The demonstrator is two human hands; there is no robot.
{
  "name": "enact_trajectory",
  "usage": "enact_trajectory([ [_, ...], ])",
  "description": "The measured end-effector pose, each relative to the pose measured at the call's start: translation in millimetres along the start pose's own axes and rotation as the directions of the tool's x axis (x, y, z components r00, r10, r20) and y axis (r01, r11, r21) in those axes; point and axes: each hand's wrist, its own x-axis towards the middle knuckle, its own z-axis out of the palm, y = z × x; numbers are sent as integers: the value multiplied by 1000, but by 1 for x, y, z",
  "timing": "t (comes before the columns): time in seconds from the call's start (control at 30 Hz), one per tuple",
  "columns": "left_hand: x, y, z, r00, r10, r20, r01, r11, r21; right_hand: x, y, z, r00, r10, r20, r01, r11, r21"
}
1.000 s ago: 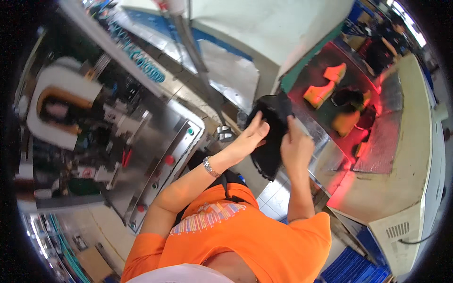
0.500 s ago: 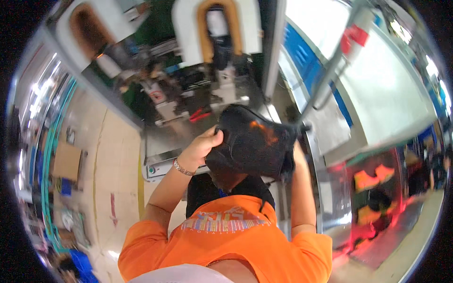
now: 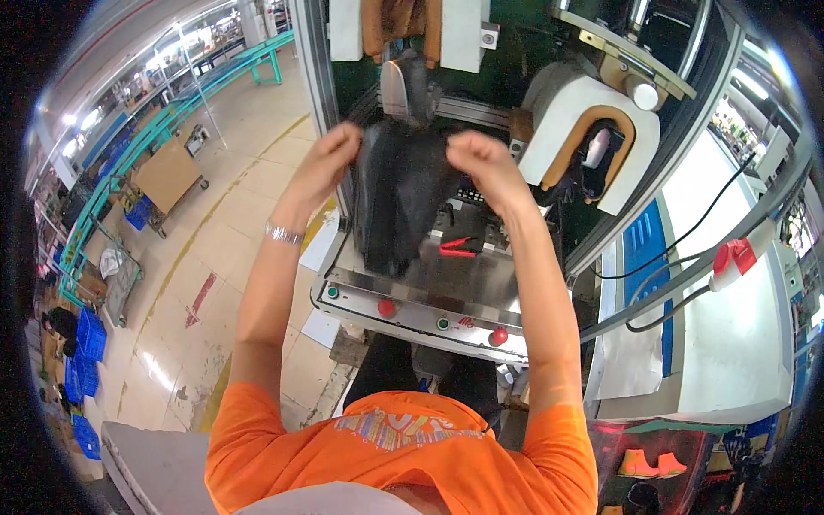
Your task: The person operates a shoe processing machine in a factory setting. They repeatedly pick up black shoes from a nearby rack, place them into the machine's clamps, and press a button to activate the machine. After the cycle, they remove the shoes and return them to the rack, repeating this process for multiple units.
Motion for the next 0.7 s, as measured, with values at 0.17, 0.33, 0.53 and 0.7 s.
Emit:
enact_trajectory([
  [0.17, 76, -2, -13, 990, 31, -136, -67, 961, -269, 79, 6, 4, 976, -118, -181, 152, 971, 186],
  [0.33, 106, -28, -26, 990, 52, -134, -84, 967, -239, 98, 7, 13, 965, -41, -259, 79, 987, 138],
  [0.53, 130, -47, -17, 983, -81, -164, 13, 926, -377, 123, 24, -1, 936, -71, -345, 151, 966, 211],
  [0.7, 158, -47, -23, 946, -184, -268, 51, 898, -437, 158, 25, -8, 918, -22, -395, 155, 939, 308],
])
